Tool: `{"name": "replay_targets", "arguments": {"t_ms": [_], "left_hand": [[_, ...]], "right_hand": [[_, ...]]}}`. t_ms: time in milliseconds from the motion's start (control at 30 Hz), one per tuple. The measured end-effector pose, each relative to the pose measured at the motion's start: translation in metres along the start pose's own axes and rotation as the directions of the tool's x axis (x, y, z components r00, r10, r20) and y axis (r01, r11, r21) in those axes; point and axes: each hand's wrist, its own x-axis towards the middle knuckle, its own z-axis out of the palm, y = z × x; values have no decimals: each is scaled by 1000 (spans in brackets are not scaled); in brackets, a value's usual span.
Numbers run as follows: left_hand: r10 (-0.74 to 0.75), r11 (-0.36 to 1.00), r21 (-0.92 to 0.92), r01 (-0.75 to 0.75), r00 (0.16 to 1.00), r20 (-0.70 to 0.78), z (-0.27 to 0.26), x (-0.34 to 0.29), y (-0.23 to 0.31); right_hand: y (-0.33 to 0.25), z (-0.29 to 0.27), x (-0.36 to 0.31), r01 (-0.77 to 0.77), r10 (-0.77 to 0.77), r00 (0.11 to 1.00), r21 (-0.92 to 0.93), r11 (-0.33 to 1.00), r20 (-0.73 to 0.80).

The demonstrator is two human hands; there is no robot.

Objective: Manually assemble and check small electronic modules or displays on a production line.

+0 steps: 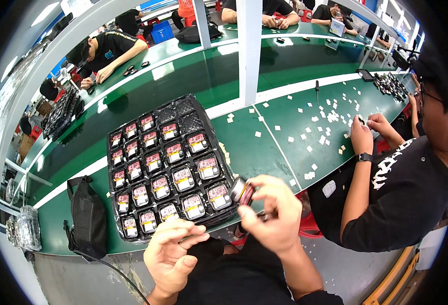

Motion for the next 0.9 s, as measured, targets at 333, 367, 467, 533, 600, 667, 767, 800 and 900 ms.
{"name": "replay_targets", "arguments": {"t_ms": [333,367,467,533,600,667,767,800,900], "left_hand": [[-228,827,-511,233,971,73,5,-4,-11],[-227,843,-492,220,973,47,6,-3,-10],[-206,878,-435,198,978,30,1,-7,-14],[-201,894,-408,186,980,7,-3,-11,-19],[-306,873,-417,254,950,-63,4,-9,-6],[-282,828,-517,219,958,-45,-2,-12,-13],[-302,820,-526,225,951,-63,-2,-11,-12],[-303,819,-527,226,951,-63,-2,-11,-12],[-322,817,-526,237,944,-73,-3,-12,-13]], "right_hand": [[-41,9,-20,202,-257,910,195,960,325],[-40,9,-20,219,-270,909,189,957,318],[-39,10,-20,225,-267,897,156,962,353],[-48,8,-17,196,-228,906,124,973,356],[-53,5,-17,112,-134,919,81,990,370],[-50,3,-17,167,-153,899,1,986,410],[-42,8,-21,268,-204,891,-106,958,405],[-39,10,-22,352,-278,885,-146,925,373],[-34,14,-23,453,-388,875,-202,868,290]]}}
